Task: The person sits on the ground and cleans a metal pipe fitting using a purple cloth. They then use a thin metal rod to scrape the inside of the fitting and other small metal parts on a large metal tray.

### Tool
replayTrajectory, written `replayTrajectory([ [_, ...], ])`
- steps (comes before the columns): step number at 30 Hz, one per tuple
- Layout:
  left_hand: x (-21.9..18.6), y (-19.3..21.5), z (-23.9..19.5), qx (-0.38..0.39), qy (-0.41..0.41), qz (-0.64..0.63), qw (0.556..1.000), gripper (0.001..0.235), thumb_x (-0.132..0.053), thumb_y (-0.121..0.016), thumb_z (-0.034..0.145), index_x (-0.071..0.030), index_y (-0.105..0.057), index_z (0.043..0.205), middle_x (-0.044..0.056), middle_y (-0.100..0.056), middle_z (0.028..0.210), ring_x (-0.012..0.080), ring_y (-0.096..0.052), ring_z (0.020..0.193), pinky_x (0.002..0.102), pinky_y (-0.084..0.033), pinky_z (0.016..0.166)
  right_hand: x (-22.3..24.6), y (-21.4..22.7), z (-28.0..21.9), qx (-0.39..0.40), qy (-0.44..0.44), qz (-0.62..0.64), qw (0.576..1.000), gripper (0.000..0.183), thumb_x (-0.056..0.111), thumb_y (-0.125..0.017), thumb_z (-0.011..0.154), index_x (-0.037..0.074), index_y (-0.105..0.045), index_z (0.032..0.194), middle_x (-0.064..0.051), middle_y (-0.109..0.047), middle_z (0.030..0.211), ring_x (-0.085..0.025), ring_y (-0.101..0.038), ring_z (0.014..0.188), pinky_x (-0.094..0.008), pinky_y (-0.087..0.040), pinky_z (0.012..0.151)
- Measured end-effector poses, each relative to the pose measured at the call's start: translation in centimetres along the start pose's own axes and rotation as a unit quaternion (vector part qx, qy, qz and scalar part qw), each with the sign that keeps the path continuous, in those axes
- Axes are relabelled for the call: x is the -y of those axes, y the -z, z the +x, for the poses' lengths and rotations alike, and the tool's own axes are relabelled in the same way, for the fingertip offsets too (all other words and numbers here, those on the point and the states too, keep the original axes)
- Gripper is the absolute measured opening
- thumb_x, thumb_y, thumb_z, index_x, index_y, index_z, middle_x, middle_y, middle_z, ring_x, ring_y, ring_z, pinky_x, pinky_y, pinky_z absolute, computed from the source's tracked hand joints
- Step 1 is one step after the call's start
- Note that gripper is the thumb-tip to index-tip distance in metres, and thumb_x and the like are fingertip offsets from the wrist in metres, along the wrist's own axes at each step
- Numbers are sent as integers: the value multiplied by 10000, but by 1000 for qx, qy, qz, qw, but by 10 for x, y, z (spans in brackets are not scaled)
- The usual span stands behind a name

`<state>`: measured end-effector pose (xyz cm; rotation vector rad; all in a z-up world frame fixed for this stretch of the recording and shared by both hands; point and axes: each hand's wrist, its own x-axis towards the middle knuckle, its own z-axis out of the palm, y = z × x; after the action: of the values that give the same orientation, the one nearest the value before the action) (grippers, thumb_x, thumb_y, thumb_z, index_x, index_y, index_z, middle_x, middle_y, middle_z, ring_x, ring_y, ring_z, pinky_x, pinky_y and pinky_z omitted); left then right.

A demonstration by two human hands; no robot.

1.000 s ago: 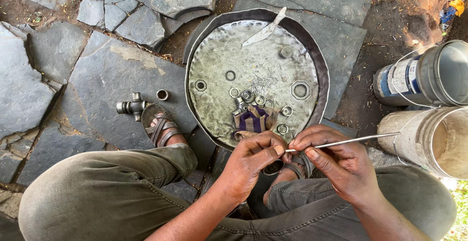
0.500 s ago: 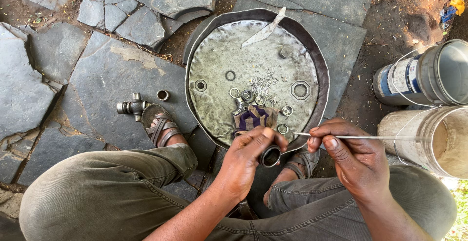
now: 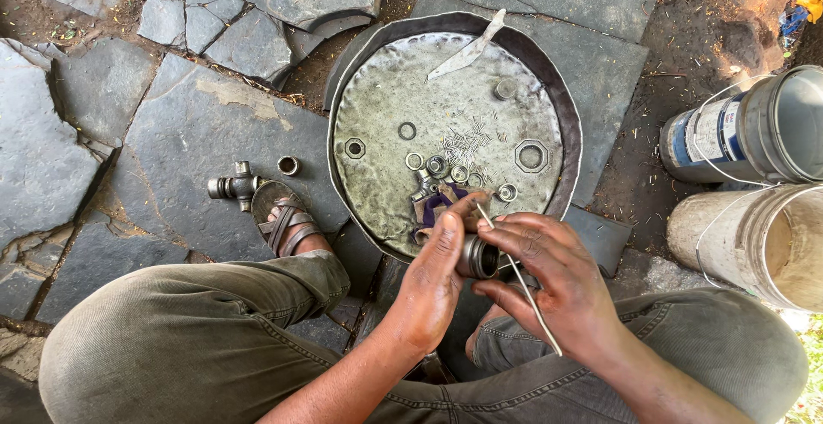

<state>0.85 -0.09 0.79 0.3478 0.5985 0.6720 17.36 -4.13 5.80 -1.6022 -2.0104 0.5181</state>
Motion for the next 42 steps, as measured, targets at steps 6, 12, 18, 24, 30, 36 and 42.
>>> replayTrajectory([
  [6,-3,-1,-3,-30,24,104,994,704,-560,-396,1017,-133,-419,1577,16,-539,1426,138,-573,1222,291,-490,986,-9,6,-8,-39,-85,189,978,632,125,-911,699,89,-692,1291,-79,-739,1233,-208,-683,1202,-379,-542,1040],
  [12,2,6,1,42,11,97,994,724,-594,-327,1080,-24,-533,1476,79,-678,999,145,-632,840,293,-490,667,-18,6,-18,-56,-132,436,889,567,-38,-831,753,-18,-652,1290,-177,-704,1304,-269,-685,1220,-414,-587,1046],
  [18,1,20,19,-43,-103,322,940,528,-409,-472,1083,-49,-545,1461,84,-662,1062,150,-597,926,304,-493,747,-29,35,-10,-146,-92,515,840,538,-104,-731,895,-21,-597,1410,-200,-683,1320,-278,-671,1263,-436,-555,1156],
  [24,28,82,66,-103,-79,663,737,520,-347,-634,941,-39,-589,1358,174,-660,1122,344,-669,964,459,-528,869,-26,43,-4,-153,-184,497,834,541,-147,-692,857,-60,-571,1377,-211,-679,1335,-270,-696,1213,-405,-585,1054],
  [30,94,166,137,-62,57,897,434,579,-487,-660,934,-16,-607,1268,173,-627,1223,364,-613,1147,511,-506,932,-38,30,-1,-111,-201,492,840,546,-103,-740,860,-51,-577,1379,-165,-687,1320,-184,-677,1166,-341,-580,1011],
  [36,165,199,162,-121,-149,871,451,758,-499,-785,624,-13,-689,1198,187,-603,1266,388,-611,1110,552,-518,879,-39,24,-8,-64,-191,447,872,565,-74,-780,831,-7,-619,1369,-84,-709,1273,-130,-654,1096,-295,-566,931],
  [42,176,220,166,17,-42,924,380,198,-283,-652,925,-121,-765,913,95,-696,1081,276,-658,1044,475,-485,921,-48,32,-11,-67,-153,461,871,548,-15,-795,856,6,-621,1375,-73,-723,1274,-127,-665,1134,-309,-554,949],
])
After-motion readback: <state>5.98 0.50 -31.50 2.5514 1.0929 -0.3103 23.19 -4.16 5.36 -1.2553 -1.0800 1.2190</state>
